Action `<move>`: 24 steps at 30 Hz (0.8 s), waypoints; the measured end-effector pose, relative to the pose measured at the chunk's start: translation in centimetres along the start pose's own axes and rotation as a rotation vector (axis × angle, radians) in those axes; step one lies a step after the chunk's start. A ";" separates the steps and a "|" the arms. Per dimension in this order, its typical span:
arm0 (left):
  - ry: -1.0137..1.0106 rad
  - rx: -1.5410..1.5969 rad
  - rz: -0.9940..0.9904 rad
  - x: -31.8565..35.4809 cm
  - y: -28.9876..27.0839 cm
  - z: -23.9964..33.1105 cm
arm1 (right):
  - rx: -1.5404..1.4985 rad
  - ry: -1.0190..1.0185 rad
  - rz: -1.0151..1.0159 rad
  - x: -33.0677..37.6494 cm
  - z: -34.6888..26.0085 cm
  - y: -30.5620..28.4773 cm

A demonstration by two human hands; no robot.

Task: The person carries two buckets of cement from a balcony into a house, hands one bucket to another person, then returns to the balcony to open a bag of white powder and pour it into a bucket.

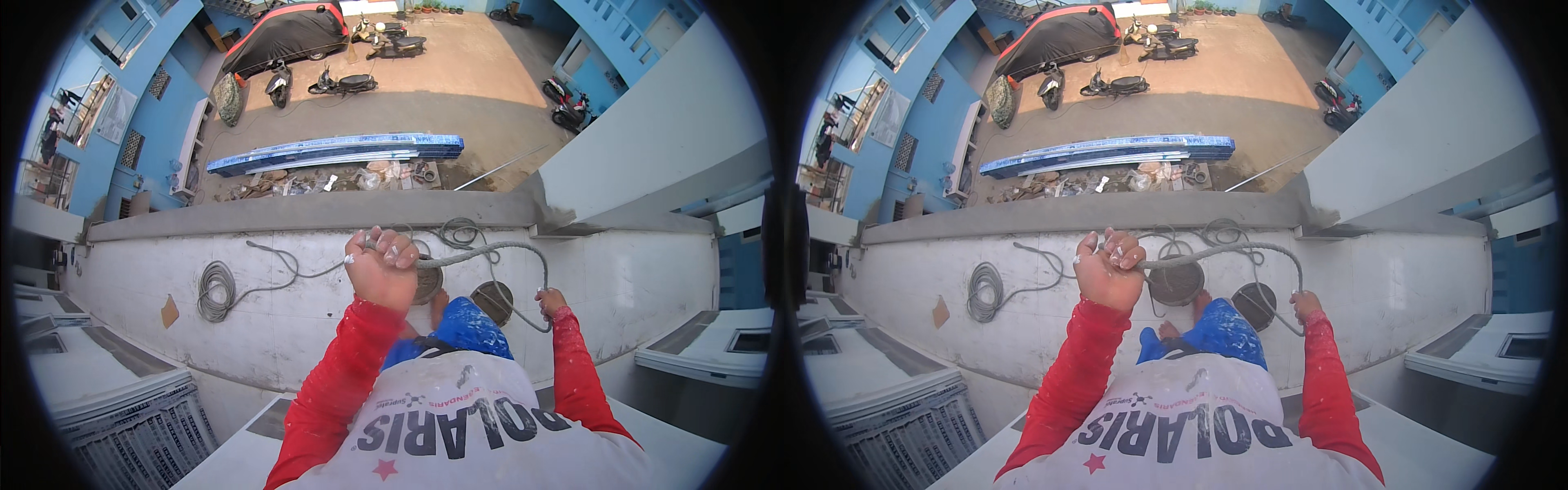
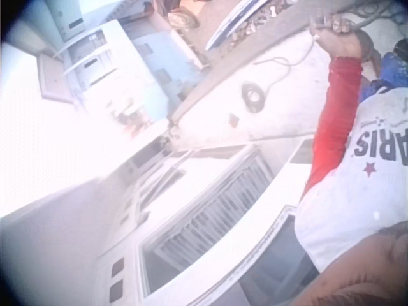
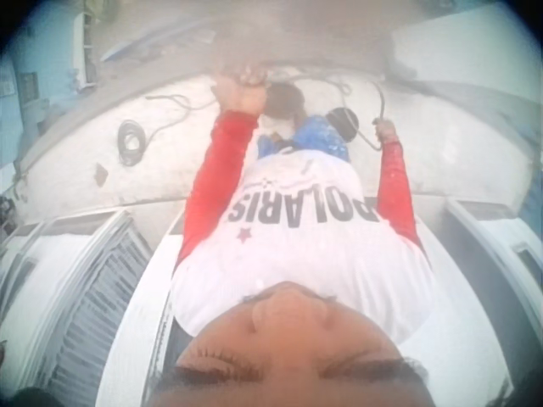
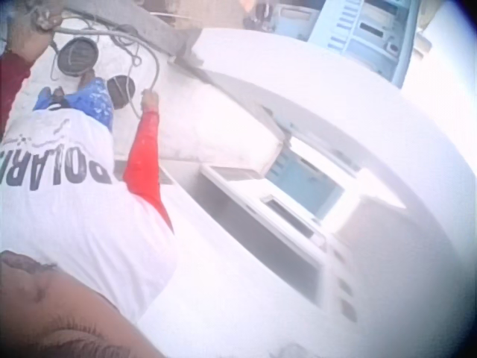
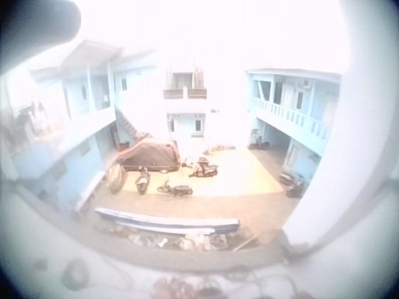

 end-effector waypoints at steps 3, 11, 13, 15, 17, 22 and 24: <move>0.155 -0.078 0.033 -3.2 -3.7 1.3 | 0.026 -0.082 0.001 -0.8 -1.1 0.3; 0.477 -0.411 0.265 -6.4 -11.4 3.7 | 0.006 -0.264 0.028 -2.2 -4.9 -3.0; 0.549 -0.781 0.259 -6.7 -12.5 3.3 | -0.028 -0.337 0.068 -3.2 -4.7 -4.1; 0.521 -0.976 0.324 -7.6 -16.4 4.3 | -0.007 -0.398 0.120 -4.9 -4.5 -4.8; 0.488 -1.181 0.421 -8.8 -20.7 6.7 | 0.001 -0.489 0.186 -6.2 -4.6 -4.6; 0.284 -1.174 0.461 -14.3 -20.2 10.2 | 0.017 -0.526 0.067 -6.1 -11.5 -1.2; 0.291 -1.289 0.401 -16.3 -16.7 10.4 | 0.078 -0.705 0.070 -8.2 -14.9 0.3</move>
Point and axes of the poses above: each hand's wrist, its own x-axis away from the middle knuckle, its own y-axis out of the palm, z = x × y, the point moved 3 cm from there along -x, towards the middle knuckle, and after that the axes turned 12 degrees about z, right-handed, at the moved point
